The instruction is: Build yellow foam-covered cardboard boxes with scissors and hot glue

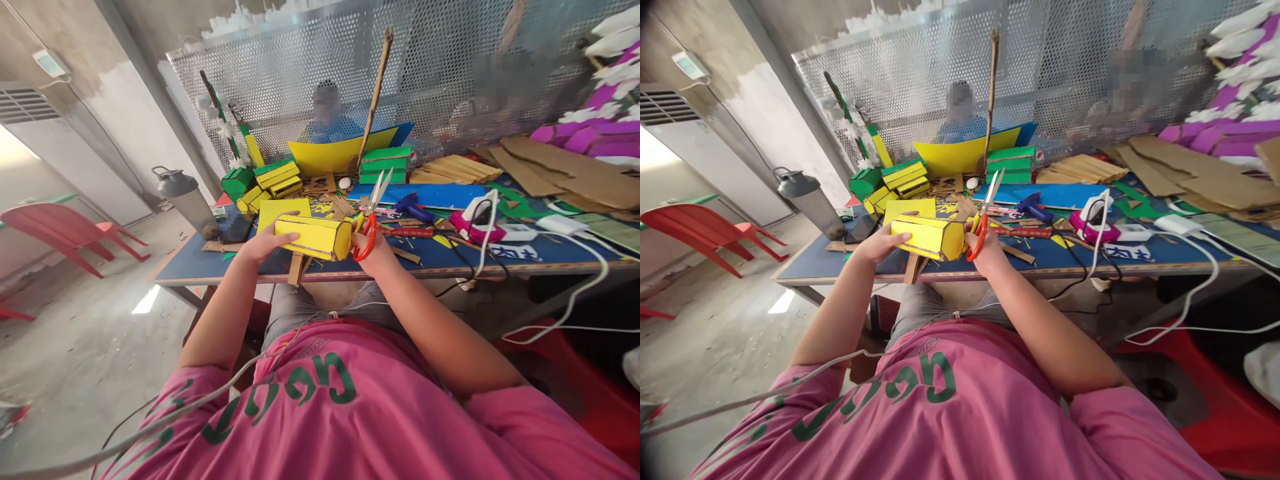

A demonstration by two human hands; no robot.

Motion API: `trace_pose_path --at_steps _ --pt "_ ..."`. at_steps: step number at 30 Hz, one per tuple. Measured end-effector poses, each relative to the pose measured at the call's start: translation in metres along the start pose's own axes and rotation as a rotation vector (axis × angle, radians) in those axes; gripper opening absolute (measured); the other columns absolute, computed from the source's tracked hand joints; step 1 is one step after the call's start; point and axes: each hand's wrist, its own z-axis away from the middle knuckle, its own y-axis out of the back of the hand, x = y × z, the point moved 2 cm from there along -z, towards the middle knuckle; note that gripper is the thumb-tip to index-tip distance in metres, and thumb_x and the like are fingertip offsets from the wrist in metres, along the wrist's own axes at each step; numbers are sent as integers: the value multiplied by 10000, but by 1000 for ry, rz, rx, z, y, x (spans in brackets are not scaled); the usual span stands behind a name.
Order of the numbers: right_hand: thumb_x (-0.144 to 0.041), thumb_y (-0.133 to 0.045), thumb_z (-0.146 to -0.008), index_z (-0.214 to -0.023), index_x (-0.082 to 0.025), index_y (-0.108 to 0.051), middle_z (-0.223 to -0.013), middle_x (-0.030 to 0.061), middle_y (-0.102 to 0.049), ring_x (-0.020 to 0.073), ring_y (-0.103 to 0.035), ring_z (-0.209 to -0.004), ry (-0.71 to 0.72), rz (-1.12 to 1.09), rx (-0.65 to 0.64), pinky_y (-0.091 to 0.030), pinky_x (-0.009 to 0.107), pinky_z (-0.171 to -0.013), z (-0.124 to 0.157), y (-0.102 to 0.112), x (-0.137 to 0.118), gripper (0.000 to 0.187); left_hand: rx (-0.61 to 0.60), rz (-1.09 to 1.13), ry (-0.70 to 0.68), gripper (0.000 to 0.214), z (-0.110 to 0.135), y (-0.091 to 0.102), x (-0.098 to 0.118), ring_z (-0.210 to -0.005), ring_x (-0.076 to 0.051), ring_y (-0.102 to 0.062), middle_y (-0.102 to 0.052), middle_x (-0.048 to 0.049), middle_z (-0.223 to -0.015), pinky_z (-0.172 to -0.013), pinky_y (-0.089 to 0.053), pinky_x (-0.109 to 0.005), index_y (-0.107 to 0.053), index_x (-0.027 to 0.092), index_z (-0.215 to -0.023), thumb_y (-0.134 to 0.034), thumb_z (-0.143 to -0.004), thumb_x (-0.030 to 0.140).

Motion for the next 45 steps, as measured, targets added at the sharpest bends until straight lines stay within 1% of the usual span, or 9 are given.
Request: trace_pose_path --at_steps 4,10,17,22,27,30,33,38,45 --pt "-417 -1023 -642 -914 -282 -653 -810 -47 -641 163 -577 -698 24 31 43 -459 316 -635 5 -2 -2 478 71 123 -7 1131 19 -7 -9 -1450 -453 -754 -825 -183 -1474 -1331 -552 -623 -592 217 -1718 -1044 -750 591" --pt "-366 -994 -668 -930 -265 -715 -780 -55 -631 146 -558 -648 6 85 -71 -435 320 -634 13 -6 -9 395 200 252 -256 1082 62 -6 -14 -1587 -445 -657 -757 -158 -1597 -1356 -534 -614 -525 266 -1753 -822 -859 798" --pt "-449 -1048 -703 -970 -276 -734 -776 -46 -615 169 -534 -683 -3 157 -115 -448 334 -641 20 -7 -12 448 233 -2 -259 1088 85 -6 -29 -1562 -454 -667 -698 -182 -1647 -1296 -566 -655 -410 276 -1816 -756 -921 788" --pt "-486 -1089 -649 -1008 -261 -786 -830 -16 -672 195 -596 -739 -65 372 -256 -503 347 -686 10 20 -25 521 192 -180 -349 1275 86 -2 -28 -1543 -438 -651 -615 -183 -1698 -1284 -571 -590 -342 320 -1835 -926 -800 782" --pt "-535 -1014 -778 -1053 -261 -797 -915 36 -762 263 -710 -840 132 843 -337 -593 396 -772 18 53 -76 445 43 -224 -487 1269 81 -11 -20 -1462 -425 -686 -638 -178 -1610 -1244 -588 -593 -352 381 -1776 -1010 -744 715" --pt "-460 -919 -879 -1057 -253 -802 -1087 103 -824 326 -781 -987 363 1153 -349 -635 438 -858 40 57 -110 298 25 -272 -585 1237 78 -23 -20 -1407 -435 -697 -642 -164 -1539 -1218 -592 -624 -407 391 -1731 -976 -712 803" --pt "-382 -863 -888 -1096 -269 -827 -1203 129 -837 363 -814 -1063 460 1307 -380 -665 479 -917 64 58 -130 239 49 -362 -639 1285 80 -37 -20 -1402 -460 -691 -618 -155 -1541 -1198 -593 -686 -354 438 -1764 -934 -699 862" --pt "-367 -853 -883 -1198 -293 -835 -1271 146 -818 395 -815 -1106 586 1328 -264 -683 512 -905 79 65 -137 324 113 -590 -782 1372 83 -47 -1 -1464 -482 -654 -603 -155 -1600 -1236 -556 -746 -226 501 -1824 -966 -710 807" --pt "-353 -800 -985 -1250 -274 -841 -1216 144 -806 386 -795 -1136 734 1395 -171 -671 521 -947 52 67 -120 279 157 -709 -791 1148 50 -31 8 -1746 -493 -396 -408 -192 -1842 -1393 -370 -792 -333 434 -1782 -940 -849 715"
